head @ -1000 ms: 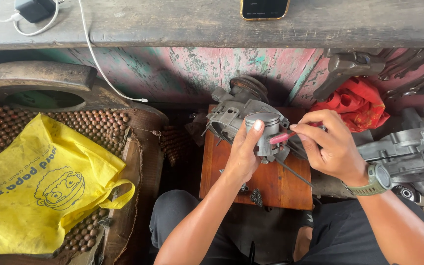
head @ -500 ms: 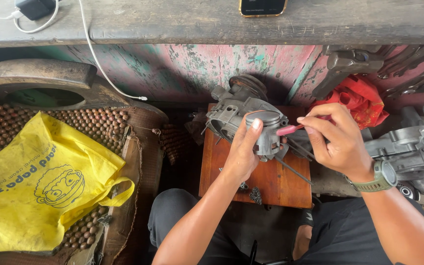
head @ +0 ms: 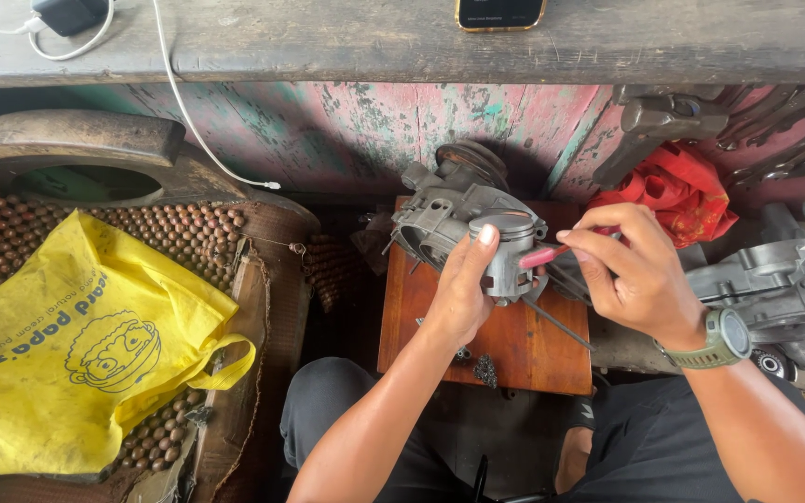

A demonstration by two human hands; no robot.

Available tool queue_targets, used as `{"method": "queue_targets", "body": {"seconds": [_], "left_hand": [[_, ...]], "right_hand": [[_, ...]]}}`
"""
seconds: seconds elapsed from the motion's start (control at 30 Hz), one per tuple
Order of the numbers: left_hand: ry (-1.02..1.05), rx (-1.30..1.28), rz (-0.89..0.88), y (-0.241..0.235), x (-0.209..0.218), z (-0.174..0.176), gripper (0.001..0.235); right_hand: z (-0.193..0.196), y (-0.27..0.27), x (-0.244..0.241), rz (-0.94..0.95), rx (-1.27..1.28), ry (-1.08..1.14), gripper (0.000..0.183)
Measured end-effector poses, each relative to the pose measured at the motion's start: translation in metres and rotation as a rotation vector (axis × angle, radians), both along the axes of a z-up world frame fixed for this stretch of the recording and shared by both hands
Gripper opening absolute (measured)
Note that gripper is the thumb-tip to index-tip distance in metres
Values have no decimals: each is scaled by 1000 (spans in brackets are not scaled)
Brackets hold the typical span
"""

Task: The person is meticulously cleaning the ring grooves of a motorcycle piston using a small specialized scrubbing tool.

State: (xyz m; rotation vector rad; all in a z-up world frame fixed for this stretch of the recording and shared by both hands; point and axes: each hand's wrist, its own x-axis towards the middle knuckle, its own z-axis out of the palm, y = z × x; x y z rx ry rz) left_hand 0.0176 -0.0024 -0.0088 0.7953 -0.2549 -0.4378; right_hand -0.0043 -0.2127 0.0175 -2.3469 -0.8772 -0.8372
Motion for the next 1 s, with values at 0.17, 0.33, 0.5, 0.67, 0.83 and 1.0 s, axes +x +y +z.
{"method": "queue_targets", "body": {"seconds": [0.17, 0.33, 0.5, 0.67, 0.83, 1.0], "left_hand": [[16, 51, 11, 1, -2, 7, 55], [-5, 61, 41, 1, -2, 6, 53], [88, 22, 18, 1, -3, 6, 55], [85, 5, 38, 2, -2, 9, 53], [133, 37, 47, 5, 0, 13, 57], [195, -21, 103, 7, 2, 19, 53]], "right_hand": [[2, -3, 1, -5, 20, -9, 16], [0, -2, 0, 3, -19, 1, 19], [-3, -5, 2, 3, -14, -13, 16], [-6, 0, 5, 10, -28, 2, 16], [-1, 5, 9, 18, -40, -8, 17], [9, 13, 14, 22, 10, -40, 19]]}}
